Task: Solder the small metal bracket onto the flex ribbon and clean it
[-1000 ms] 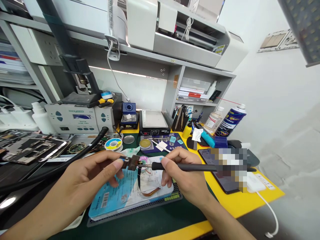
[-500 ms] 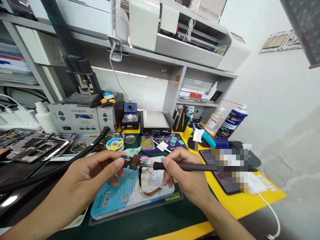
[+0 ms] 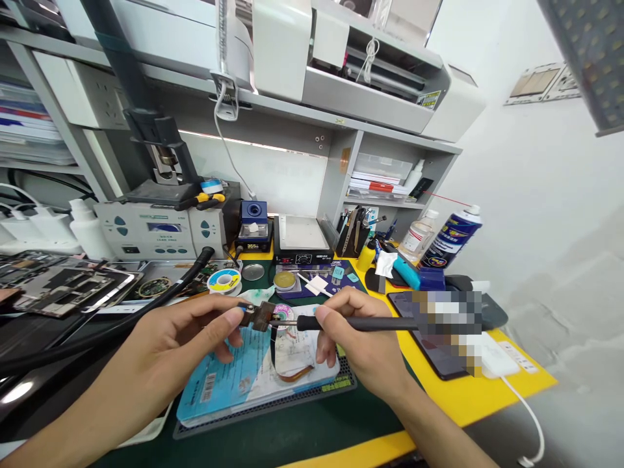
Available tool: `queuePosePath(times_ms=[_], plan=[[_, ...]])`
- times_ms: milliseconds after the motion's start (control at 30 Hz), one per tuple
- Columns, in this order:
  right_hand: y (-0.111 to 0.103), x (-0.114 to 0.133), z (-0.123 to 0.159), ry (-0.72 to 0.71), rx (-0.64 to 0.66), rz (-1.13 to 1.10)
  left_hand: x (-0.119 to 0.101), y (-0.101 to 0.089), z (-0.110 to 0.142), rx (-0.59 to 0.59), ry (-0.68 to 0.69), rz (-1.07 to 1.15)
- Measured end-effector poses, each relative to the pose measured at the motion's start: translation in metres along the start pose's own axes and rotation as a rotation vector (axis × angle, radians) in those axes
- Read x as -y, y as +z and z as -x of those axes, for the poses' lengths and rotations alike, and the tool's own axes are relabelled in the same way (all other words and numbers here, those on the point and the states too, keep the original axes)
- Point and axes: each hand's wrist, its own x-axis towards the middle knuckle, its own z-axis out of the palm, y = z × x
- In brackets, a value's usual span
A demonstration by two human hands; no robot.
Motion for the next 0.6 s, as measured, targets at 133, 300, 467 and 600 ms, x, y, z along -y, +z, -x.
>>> queuePosePath(times_ms=[133, 300, 467, 600], plan=[[-0.0014, 0.0008, -0.0004, 0.021, 0.008, -0.050, -0.0002, -0.0013, -0.0031, 0.017, -0.009, 0.064], [-0.0015, 0.0014, -0.0016, 0.039, 0.013, -0.081, -0.0014, -0.0046, -0.0071, 0.065, -0.084, 0.127], [-0.0017, 0.0000, 0.0014, -0.001, 0.037, -0.073, -0.0044, -0.0073, -0.0095, 0.098, -0.171, 0.234], [-0.0026, -0.0023, 0.0064, -0.116, 0.055, 0.035, -0.0051, -0.0085, -0.0102, 0.118, -0.203, 0.264]])
